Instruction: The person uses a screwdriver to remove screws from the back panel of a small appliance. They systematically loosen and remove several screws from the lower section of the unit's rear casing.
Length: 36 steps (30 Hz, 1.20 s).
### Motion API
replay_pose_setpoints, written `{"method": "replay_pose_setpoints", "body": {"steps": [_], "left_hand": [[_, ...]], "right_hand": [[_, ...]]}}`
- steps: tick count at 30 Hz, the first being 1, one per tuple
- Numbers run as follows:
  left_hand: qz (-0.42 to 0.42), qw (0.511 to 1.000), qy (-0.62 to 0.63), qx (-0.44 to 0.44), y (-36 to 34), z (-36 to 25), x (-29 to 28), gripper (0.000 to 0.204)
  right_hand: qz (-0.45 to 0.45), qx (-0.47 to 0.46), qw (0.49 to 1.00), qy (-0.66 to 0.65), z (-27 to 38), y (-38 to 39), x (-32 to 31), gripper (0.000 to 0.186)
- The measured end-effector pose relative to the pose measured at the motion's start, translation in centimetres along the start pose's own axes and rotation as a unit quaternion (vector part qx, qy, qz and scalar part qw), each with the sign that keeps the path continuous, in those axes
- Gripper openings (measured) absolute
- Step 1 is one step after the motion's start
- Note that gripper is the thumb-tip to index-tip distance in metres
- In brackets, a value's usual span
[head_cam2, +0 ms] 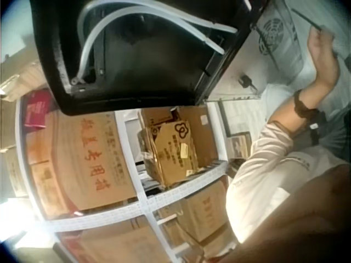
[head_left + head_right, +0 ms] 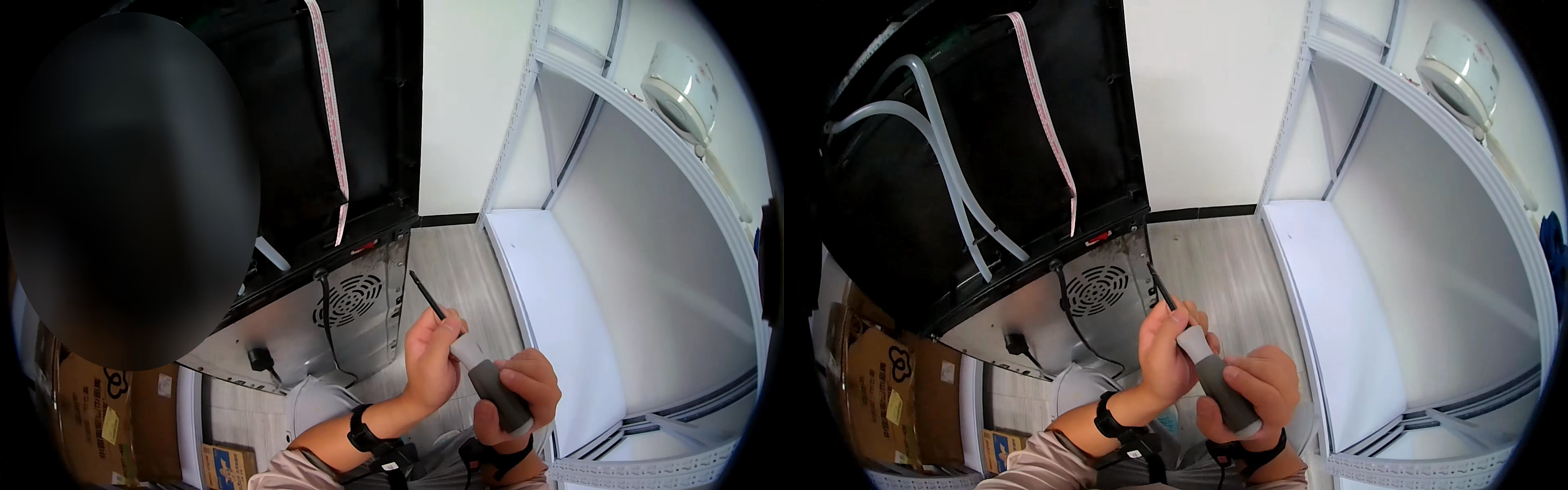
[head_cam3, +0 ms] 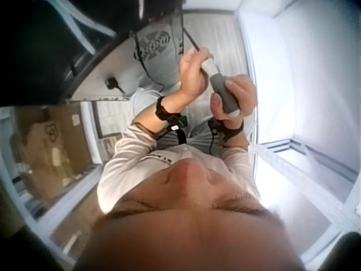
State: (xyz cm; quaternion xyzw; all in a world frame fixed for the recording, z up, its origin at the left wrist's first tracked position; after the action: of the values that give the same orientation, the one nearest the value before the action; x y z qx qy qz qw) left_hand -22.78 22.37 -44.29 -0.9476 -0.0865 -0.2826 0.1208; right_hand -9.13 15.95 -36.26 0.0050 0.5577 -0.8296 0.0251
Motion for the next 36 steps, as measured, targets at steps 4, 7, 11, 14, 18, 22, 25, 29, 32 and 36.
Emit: {"method": "replay_pose_setpoints", "body": {"steps": [4, 7, 11, 14, 18, 22, 25, 29, 32, 36], "left_hand": [[-0.015, 1.0, 0.024, 0.0, -0.1, -1.1, 0.1, 0.019], [-0.006, 1.0, 0.018, -0.015, 0.4, -0.1, -0.4, 0.019], [-0.003, 0.999, -0.024, -0.042, 0.6, 1.2, -1.1, 0.023], [0.032, 0.996, -0.065, -0.06, 0.4, 1.2, -1.3, 0.024], [0.034, 0.994, -0.074, -0.069, 0.7, 0.3, -2.1, 0.023], [0.027, 0.994, -0.069, -0.075, 0.0, 0.5, -2.9, 0.023], [0.033, 0.991, -0.111, -0.072, -0.2, -0.1, -3.2, 0.023], [0.045, 0.99, -0.11, -0.081, -0.1, -0.6, -2.4, 0.022], [0.048, 0.99, -0.108, -0.083, -0.1, -0.9, -1.9, 0.022], [0.058, 0.99, -0.102, -0.083, -0.2, -0.3, -2.5, 0.021]], "right_hand": [[-0.007, 0.033, 0.999, -0.016, -0.6, -0.1, 0.7, 0.033], [-0.011, 0.022, 0.999, -0.021, -0.5, 0.3, 0.7, 0.032], [-0.043, -0.005, 0.999, -0.018, -0.9, 1.1, 0.5, 0.031], [-0.048, -0.012, 0.999, -0.017, -1.1, 1.2, 0.0, 0.031], [-0.038, -0.005, 0.999, -0.034, -1.3, 0.8, 0.8, 0.031], [-0.038, -0.002, 0.999, -0.021, -1.8, 1.3, 1.3, 0.032], [-0.022, -0.005, 1.0, -0.019, -2.1, 1.7, 1.5, 0.033], [-0.034, -0.008, 0.999, -0.024, -2.1, 2.1, 1.2, 0.034], [-0.043, -0.007, 0.999, -0.025, -2.2, 2.4, 1.0, 0.033], [-0.044, 0.002, 0.999, -0.025, -2.5, 2.5, 1.3, 0.033]]}}
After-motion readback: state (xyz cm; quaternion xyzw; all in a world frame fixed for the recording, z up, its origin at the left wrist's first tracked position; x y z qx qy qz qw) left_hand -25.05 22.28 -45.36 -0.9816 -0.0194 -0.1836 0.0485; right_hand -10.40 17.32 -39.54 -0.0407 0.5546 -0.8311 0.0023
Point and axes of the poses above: each hand's wrist, its own y-axis away from the middle knuckle, its own x-axis out of the palm, z = x × y, the point moved 8 cm from there along -y, towards the middle knuckle, and after that the axes turned 14 degrees about -y, right-handed, at the moved point
